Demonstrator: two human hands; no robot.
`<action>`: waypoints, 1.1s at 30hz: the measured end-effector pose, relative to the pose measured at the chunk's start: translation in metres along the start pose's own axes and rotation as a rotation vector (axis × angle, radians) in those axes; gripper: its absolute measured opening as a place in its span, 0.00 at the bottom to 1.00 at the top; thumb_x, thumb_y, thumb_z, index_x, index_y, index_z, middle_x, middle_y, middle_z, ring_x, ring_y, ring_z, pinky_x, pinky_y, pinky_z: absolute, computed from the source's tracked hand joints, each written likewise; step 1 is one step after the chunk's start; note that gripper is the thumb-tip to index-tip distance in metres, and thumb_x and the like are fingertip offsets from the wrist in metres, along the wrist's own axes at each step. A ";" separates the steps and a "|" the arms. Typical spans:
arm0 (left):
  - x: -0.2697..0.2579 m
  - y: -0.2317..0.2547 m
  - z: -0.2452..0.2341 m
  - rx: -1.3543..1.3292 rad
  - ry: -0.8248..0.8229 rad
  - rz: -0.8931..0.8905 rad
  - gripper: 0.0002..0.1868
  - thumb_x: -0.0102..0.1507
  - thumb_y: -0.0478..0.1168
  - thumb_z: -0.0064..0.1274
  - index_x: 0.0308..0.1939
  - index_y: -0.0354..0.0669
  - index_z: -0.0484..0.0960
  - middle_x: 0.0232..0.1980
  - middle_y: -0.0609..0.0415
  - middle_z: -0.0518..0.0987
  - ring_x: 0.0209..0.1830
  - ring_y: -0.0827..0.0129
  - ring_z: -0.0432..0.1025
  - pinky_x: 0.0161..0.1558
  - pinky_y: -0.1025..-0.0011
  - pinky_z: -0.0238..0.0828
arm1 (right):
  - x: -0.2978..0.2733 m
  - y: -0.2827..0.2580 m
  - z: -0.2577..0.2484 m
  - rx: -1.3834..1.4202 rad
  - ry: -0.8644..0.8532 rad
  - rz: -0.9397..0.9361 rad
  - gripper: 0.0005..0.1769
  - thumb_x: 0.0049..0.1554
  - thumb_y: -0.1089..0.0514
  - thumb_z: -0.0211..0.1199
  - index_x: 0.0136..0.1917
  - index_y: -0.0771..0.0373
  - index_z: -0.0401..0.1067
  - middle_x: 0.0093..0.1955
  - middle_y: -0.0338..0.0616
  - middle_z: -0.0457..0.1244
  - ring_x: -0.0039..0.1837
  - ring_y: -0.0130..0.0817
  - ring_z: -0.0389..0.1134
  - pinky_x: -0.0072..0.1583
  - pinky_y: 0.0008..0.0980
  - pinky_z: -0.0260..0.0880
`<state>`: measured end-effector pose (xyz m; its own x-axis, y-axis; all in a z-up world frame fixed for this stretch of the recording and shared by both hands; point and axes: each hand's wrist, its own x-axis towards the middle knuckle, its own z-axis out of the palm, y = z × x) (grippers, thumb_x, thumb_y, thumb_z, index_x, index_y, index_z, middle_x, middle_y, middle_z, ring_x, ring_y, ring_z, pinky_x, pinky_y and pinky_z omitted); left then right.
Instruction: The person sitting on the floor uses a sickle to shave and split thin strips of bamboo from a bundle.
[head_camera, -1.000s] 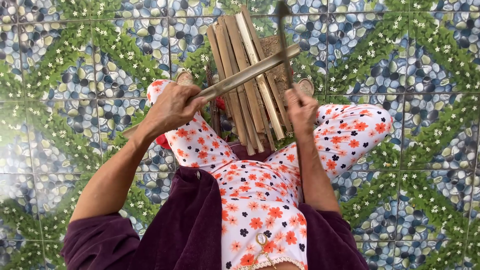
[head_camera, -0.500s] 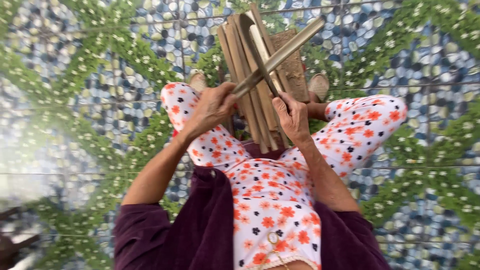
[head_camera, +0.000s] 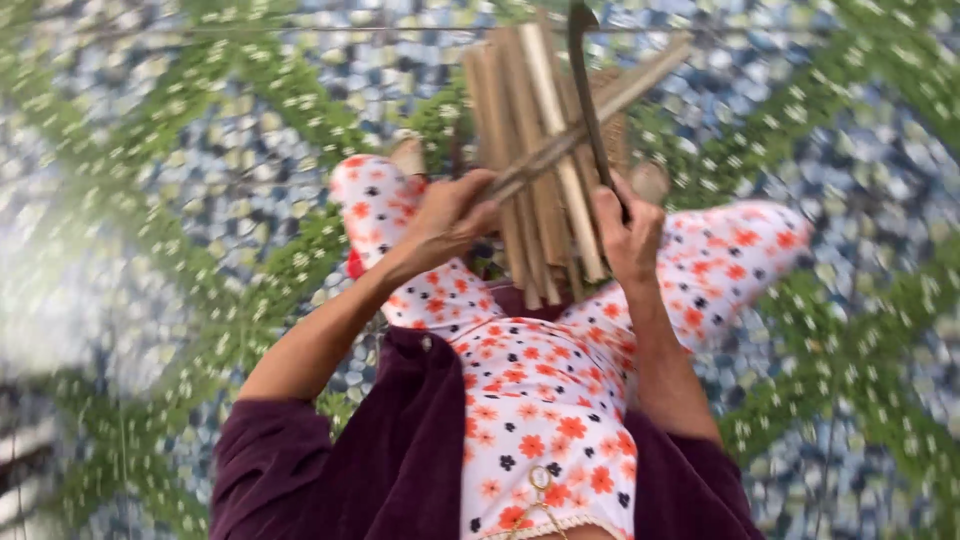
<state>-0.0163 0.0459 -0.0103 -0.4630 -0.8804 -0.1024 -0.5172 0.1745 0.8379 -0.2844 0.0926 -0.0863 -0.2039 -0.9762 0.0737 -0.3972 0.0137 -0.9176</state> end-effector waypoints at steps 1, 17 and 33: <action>-0.005 -0.002 0.005 -0.018 -0.049 0.028 0.20 0.64 0.43 0.51 0.59 0.45 0.76 0.34 0.35 0.81 0.42 0.35 0.76 0.42 0.41 0.69 | 0.003 -0.001 -0.006 -0.026 0.045 0.029 0.19 0.65 0.49 0.58 0.61 0.61 0.78 0.35 0.60 0.64 0.42 0.28 0.64 0.44 0.47 0.66; 0.014 0.017 0.005 -0.124 -0.043 0.007 0.15 0.66 0.35 0.49 0.56 0.31 0.77 0.20 0.49 0.78 0.15 0.66 0.74 0.18 0.72 0.70 | -0.024 -0.024 0.025 0.064 0.072 -0.097 0.20 0.61 0.46 0.63 0.58 0.61 0.79 0.43 0.54 0.71 0.47 0.48 0.74 0.47 0.39 0.75; -0.021 0.014 0.011 -0.178 0.015 -0.055 0.16 0.67 0.35 0.50 0.56 0.27 0.77 0.20 0.47 0.78 0.14 0.66 0.73 0.20 0.73 0.71 | 0.010 0.040 0.008 0.088 0.179 -0.017 0.28 0.69 0.46 0.57 0.60 0.79 0.73 0.24 0.53 0.62 0.25 0.32 0.61 0.29 0.27 0.61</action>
<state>-0.0217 0.0711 -0.0022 -0.4265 -0.8930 -0.1439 -0.4048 0.0462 0.9132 -0.2956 0.0821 -0.1254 -0.3572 -0.9218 0.1503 -0.3236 -0.0288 -0.9458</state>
